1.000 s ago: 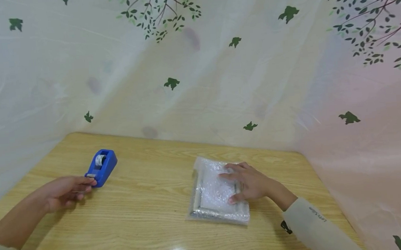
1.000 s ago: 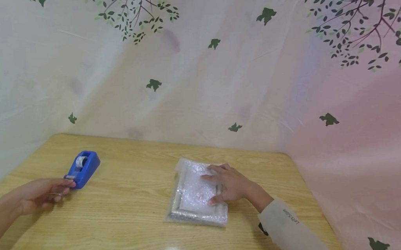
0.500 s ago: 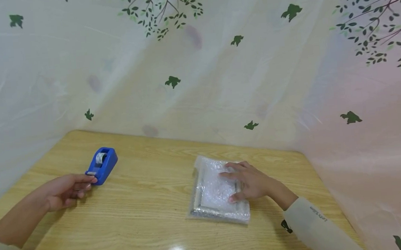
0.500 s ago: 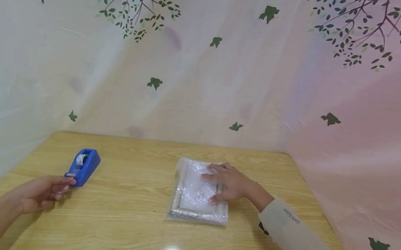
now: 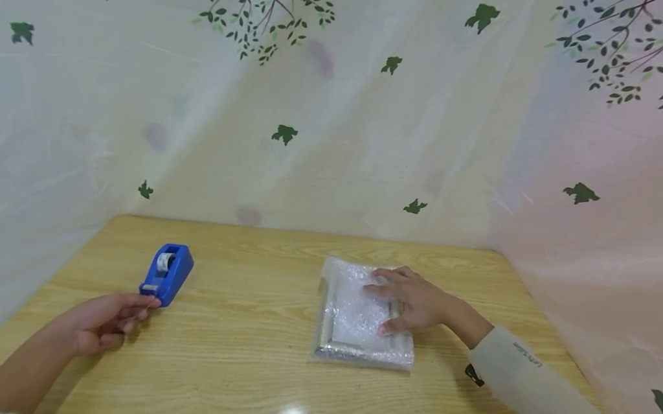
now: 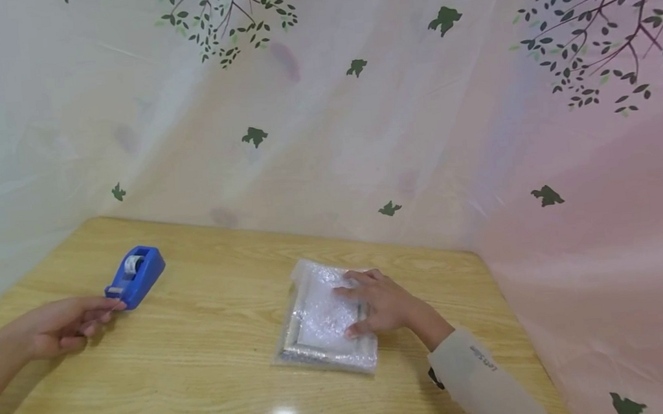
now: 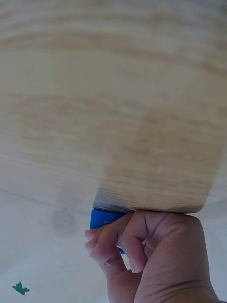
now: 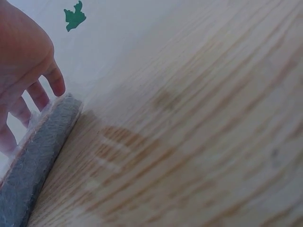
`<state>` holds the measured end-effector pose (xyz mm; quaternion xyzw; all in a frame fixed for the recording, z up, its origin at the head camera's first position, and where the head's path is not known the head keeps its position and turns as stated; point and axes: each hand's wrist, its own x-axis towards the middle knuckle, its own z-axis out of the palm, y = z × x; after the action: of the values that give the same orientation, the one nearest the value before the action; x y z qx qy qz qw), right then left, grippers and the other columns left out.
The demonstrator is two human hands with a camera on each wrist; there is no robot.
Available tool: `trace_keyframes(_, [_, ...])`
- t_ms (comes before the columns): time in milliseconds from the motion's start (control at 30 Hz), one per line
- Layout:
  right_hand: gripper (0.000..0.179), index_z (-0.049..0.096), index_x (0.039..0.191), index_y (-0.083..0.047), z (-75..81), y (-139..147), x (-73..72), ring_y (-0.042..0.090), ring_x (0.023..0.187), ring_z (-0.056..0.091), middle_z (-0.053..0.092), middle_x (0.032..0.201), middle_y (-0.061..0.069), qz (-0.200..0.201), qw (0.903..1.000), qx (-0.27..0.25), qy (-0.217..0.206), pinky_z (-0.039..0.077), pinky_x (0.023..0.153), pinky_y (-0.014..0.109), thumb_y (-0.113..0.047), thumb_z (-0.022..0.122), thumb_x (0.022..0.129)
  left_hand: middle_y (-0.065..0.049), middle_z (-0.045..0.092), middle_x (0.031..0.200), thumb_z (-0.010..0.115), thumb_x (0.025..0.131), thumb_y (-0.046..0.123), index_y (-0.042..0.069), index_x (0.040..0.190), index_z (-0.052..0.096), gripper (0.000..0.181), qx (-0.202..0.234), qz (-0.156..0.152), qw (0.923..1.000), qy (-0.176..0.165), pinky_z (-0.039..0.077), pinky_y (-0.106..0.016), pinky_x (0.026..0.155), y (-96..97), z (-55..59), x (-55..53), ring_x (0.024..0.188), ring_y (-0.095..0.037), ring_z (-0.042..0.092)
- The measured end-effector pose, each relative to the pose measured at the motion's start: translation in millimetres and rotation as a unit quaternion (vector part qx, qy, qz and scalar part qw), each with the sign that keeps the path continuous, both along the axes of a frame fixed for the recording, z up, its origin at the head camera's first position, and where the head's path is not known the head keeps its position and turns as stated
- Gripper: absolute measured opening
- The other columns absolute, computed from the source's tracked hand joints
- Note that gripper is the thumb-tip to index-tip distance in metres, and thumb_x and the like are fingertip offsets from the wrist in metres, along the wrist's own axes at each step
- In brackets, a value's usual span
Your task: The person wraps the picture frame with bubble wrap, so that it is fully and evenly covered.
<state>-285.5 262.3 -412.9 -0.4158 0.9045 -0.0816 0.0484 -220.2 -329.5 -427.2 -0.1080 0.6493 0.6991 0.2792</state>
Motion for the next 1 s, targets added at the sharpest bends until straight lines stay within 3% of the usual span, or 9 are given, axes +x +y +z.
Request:
trace_keyframes(233, [0.083,0.048,0.154,-0.023,-0.5,0,-0.5,0.045,0.141,0.034,0.035,0.162,0.016,0.007,0.9999,-0.006,0.003,0.032,0.11,0.067,-0.063,0.071,0.086,0.006,0.065,0.084,0.055,0.105,0.025,0.017,0.105,0.078,0.024,-0.044,-0.036,0.998,0.028,0.036,-0.017,0.048,5.8,4.2,2.8,0.062,-0.005,0.051])
trace_keyframes(467, [0.083,0.048,0.154,-0.022,0.8,-1,0.2,0.046,0.141,0.035,0.035,0.161,0.017,0.007,0.9999,0.002,0.008,0.032,0.109,0.067,-0.063,0.071,0.086,0.006,0.069,0.091,0.058,0.105,0.026,0.017,0.113,0.071,0.018,-0.089,-0.096,0.9871,0.092,0.039,-0.018,0.05,20.3,10.2,9.0,0.062,-0.004,0.05])
trace_keyframes(567, [0.083,0.048,0.154,-0.021,2.1,-1,1.5,0.045,0.141,0.034,0.035,0.162,0.018,0.004,1.0,0.002,0.001,0.031,0.11,0.068,-0.061,0.072,0.086,0.004,0.069,0.093,0.056,0.106,0.028,0.017,0.119,0.068,0.021,-0.102,-0.104,0.9827,0.114,0.038,-0.021,0.054,27.6,13.1,10.9,0.064,-0.006,0.049])
trace_keyframes(667, [0.083,0.049,0.154,-0.019,2.1,-2,2.1,0.046,0.141,0.034,0.035,0.161,0.018,0.004,1.0,0.0,-0.001,0.031,0.11,0.068,-0.06,0.073,0.086,0.004,0.067,0.091,0.056,0.107,0.029,0.012,0.122,0.066,0.025,-0.122,-0.105,0.9789,0.126,0.04,-0.024,0.061,36.5,15.4,10.4,0.073,-0.009,0.057])
trace_keyframes(800, [0.083,0.049,0.154,-0.02,0.9,-2,2.2,0.045,0.141,0.035,0.035,0.161,0.018,0.003,1.0,0.003,0.001,0.032,0.109,0.068,-0.061,0.072,0.086,0.0,0.066,0.101,0.059,0.105,0.025,0.004,0.128,0.06,0.031,-0.098,-0.117,0.9786,0.138,0.051,-0.028,0.074,48.5,18.9,8.1,0.088,-0.013,0.067])
trace_keyframes(1000, [0.082,0.048,0.154,-0.023,1.1,-2,2.1,0.044,0.141,0.035,0.034,0.162,0.016,-0.002,1.0,0.008,0.002,0.032,0.11,0.068,-0.066,0.068,0.087,-0.008,0.068,0.102,0.063,0.103,0.018,-0.011,0.145,0.038,0.057,-0.053,-0.165,0.9688,0.177,0.053,-0.029,0.072,71.3,33.5,5.3,0.08,-0.013,0.061])
